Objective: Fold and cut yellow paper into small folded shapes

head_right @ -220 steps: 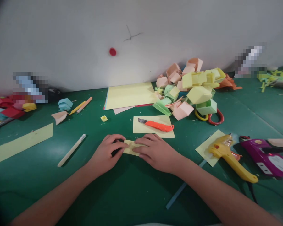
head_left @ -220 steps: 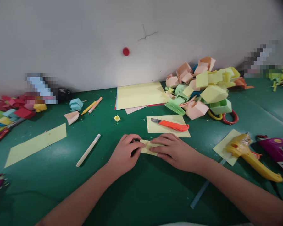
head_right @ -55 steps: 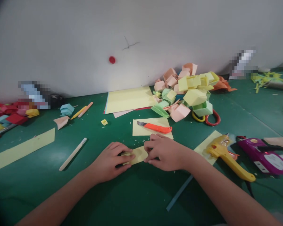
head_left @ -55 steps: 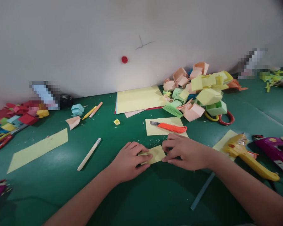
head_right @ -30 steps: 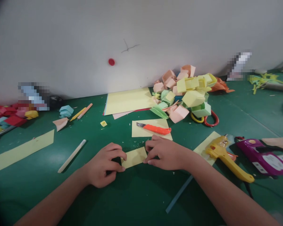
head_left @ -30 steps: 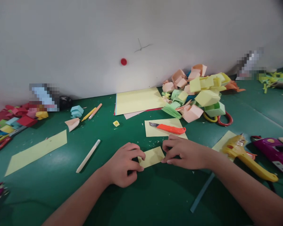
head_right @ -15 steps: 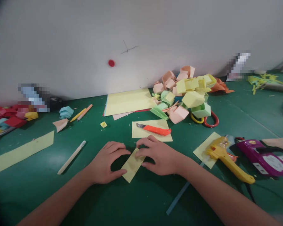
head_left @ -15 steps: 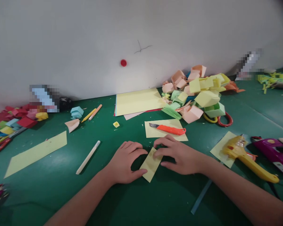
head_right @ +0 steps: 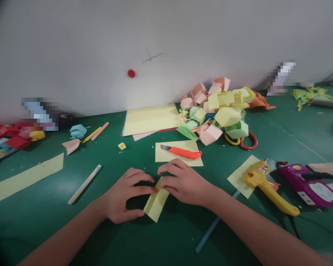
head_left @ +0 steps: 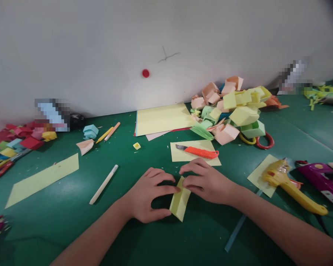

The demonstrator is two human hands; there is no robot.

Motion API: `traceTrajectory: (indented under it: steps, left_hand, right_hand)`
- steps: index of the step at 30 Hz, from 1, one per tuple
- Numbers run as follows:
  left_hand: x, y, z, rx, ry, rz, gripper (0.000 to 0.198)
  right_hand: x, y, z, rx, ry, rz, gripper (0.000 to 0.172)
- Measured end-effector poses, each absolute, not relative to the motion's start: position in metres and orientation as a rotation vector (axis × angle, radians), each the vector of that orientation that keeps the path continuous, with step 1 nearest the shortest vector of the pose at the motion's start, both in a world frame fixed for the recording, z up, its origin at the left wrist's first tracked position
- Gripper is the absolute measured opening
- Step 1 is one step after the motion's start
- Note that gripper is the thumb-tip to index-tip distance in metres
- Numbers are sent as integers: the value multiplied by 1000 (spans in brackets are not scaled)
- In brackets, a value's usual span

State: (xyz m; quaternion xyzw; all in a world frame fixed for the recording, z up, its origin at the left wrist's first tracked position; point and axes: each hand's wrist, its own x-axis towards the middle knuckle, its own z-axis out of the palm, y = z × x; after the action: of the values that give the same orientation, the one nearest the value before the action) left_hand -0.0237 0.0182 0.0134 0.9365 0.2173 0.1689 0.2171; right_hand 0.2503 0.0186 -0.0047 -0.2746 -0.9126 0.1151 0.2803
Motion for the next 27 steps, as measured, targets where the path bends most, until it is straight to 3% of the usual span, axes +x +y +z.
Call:
traceTrajectory:
  steps: [6, 10, 14, 17, 27]
  left_hand:
    - [-22, 16, 9, 2727, 693, 423, 69]
    - [-23, 15, 6, 2771, 791, 518, 49]
    - [-24, 16, 6, 2731, 821, 527, 51]
    - [-24, 18, 7, 2720, 852, 549, 51]
    - [-24, 20, 6, 2847, 706, 788, 19]
  right_hand:
    - [251, 19, -3, -669, -2284, 363, 14]
    - [254, 22, -5, -618, -2182, 550, 14]
    - [257, 24, -5, -627, -2135, 662, 13]
    - [258, 25, -2, -649, -2106, 675, 11]
    - [259, 27, -5, -657, -2175, 609, 16]
